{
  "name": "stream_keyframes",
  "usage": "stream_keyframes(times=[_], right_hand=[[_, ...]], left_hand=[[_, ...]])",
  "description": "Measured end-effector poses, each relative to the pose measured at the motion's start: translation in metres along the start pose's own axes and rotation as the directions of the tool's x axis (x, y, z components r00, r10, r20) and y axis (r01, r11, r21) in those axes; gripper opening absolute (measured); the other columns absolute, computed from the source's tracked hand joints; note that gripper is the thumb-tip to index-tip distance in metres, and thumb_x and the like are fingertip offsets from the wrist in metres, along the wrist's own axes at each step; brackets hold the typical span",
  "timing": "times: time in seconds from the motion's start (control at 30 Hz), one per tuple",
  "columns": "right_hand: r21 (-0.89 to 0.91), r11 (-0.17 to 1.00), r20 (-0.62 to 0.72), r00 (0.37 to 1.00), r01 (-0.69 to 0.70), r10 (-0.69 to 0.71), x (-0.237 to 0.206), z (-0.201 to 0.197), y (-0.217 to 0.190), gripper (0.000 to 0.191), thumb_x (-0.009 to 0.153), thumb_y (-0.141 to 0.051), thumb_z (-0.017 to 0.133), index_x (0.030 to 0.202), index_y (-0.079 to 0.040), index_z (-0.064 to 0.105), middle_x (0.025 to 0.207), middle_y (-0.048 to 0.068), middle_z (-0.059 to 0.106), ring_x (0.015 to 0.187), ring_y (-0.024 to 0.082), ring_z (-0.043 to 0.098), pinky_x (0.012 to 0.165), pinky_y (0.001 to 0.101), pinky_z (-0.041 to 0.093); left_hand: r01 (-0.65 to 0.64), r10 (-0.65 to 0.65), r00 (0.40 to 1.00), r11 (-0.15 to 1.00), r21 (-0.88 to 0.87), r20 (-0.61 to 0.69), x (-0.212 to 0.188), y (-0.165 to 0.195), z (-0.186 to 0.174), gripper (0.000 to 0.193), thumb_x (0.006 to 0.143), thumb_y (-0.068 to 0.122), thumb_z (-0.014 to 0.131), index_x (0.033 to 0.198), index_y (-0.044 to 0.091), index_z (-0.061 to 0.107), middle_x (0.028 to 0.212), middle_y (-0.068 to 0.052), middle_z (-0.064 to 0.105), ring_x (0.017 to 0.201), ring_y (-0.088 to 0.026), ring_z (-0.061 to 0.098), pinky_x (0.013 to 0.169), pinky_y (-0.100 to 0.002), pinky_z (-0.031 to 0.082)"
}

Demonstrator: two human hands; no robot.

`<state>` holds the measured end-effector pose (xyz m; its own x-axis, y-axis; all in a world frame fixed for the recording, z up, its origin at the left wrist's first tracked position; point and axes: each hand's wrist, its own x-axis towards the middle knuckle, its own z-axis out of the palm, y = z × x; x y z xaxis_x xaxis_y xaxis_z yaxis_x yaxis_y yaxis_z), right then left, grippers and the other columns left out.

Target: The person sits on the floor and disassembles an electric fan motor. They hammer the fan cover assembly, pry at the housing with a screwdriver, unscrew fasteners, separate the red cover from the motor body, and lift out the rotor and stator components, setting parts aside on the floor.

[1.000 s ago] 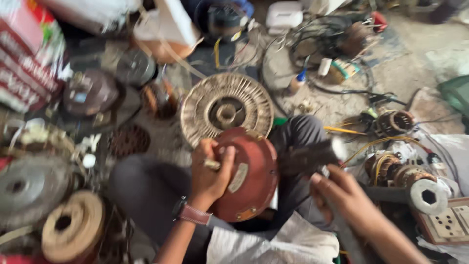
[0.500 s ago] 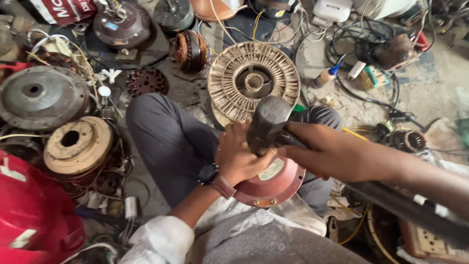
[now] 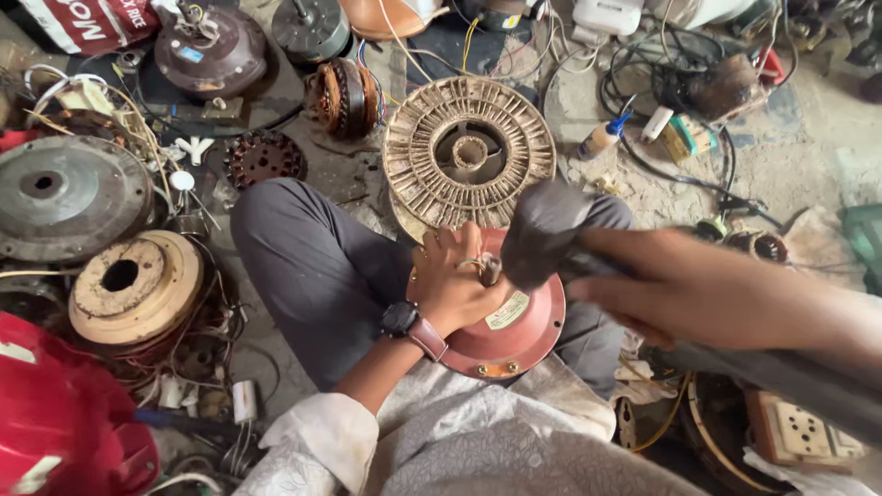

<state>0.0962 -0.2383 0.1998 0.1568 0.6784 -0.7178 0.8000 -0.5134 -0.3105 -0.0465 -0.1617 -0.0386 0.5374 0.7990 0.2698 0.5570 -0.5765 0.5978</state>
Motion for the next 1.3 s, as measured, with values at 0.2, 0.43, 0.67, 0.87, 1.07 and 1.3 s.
stream_keyframes(times=[0.2,0.43,0.67,0.87,1.07,1.3], right_hand=[[0.034,0.987,-0.349,0.927,0.158,-0.136,-0.026,-0.009,-0.011,0.035,0.1,-0.043,0.057,0.111,-0.01,0.058,0.066,0.007,0.059,0.054,0.018,0.058,0.05,0.0373,0.052],[-0.053,0.999,-0.157,0.987,0.006,-0.014,-0.025,-0.016,-0.001,0.031,0.101,-0.04,0.055,0.112,-0.012,0.06,0.072,0.009,0.06,0.06,0.019,0.06,0.057,0.0364,0.054],[-0.062,0.986,-0.101,0.982,0.152,-0.158,-0.006,0.004,-0.001,0.04,0.099,-0.046,0.053,0.126,-0.018,0.062,0.069,0.003,0.066,0.06,0.017,0.066,0.055,0.0343,0.056],[-0.062,0.996,-0.191,0.978,0.07,-0.081,-0.008,-0.028,0.022,0.039,0.102,-0.045,0.053,0.123,-0.013,0.06,0.071,0.008,0.063,0.058,0.018,0.064,0.054,0.0363,0.056],[-0.067,0.985,-0.121,0.978,0.161,-0.168,-0.009,-0.009,-0.034,0.043,0.098,-0.047,0.052,0.121,-0.013,0.065,0.068,0.007,0.066,0.06,0.017,0.067,0.055,0.036,0.056],[-0.107,0.988,-0.204,0.975,-0.11,0.086,-0.017,-0.037,-0.008,0.054,0.101,-0.046,0.053,0.145,-0.018,0.039,0.074,0.009,0.062,0.06,0.017,0.061,0.057,0.0328,0.055]], left_hand=[[-0.095,0.091,0.993,0.994,-0.058,-0.072,0.007,0.007,-0.01,0.066,0.078,0.065,0.072,0.109,0.01,0.056,0.109,-0.022,0.062,0.107,-0.043,0.056,0.087,-0.057,0.044],[0.135,-0.125,0.971,0.99,-0.035,0.202,-0.005,0.003,-0.023,0.067,0.078,0.064,0.071,0.111,0.009,0.055,0.112,-0.026,0.062,0.108,-0.046,0.055,0.089,-0.061,0.043],[-0.323,0.324,0.946,0.946,0.031,-0.021,-0.004,-0.022,-0.017,0.053,0.083,0.061,0.072,0.124,0.029,0.065,0.134,-0.024,0.065,0.112,-0.044,0.058,0.093,-0.058,0.044],[0.147,-0.117,0.971,0.98,-0.137,0.208,-0.002,-0.025,-0.021,0.073,0.079,0.063,0.074,0.124,0.009,0.057,0.102,-0.029,0.063,0.101,-0.048,0.056,0.085,-0.058,0.045],[-0.205,0.203,0.979,0.971,-0.126,-0.027,-0.004,-0.009,-0.027,0.043,0.085,0.059,0.074,0.098,0.018,0.066,0.092,-0.02,0.072,0.089,-0.045,0.065,0.08,-0.055,0.048],[0.12,-0.069,0.941,0.983,-0.136,0.331,-0.036,0.002,-0.006,0.071,0.074,0.067,0.076,0.106,0.005,0.063,0.102,-0.032,0.063,0.1,-0.049,0.059,0.085,-0.06,0.045]])
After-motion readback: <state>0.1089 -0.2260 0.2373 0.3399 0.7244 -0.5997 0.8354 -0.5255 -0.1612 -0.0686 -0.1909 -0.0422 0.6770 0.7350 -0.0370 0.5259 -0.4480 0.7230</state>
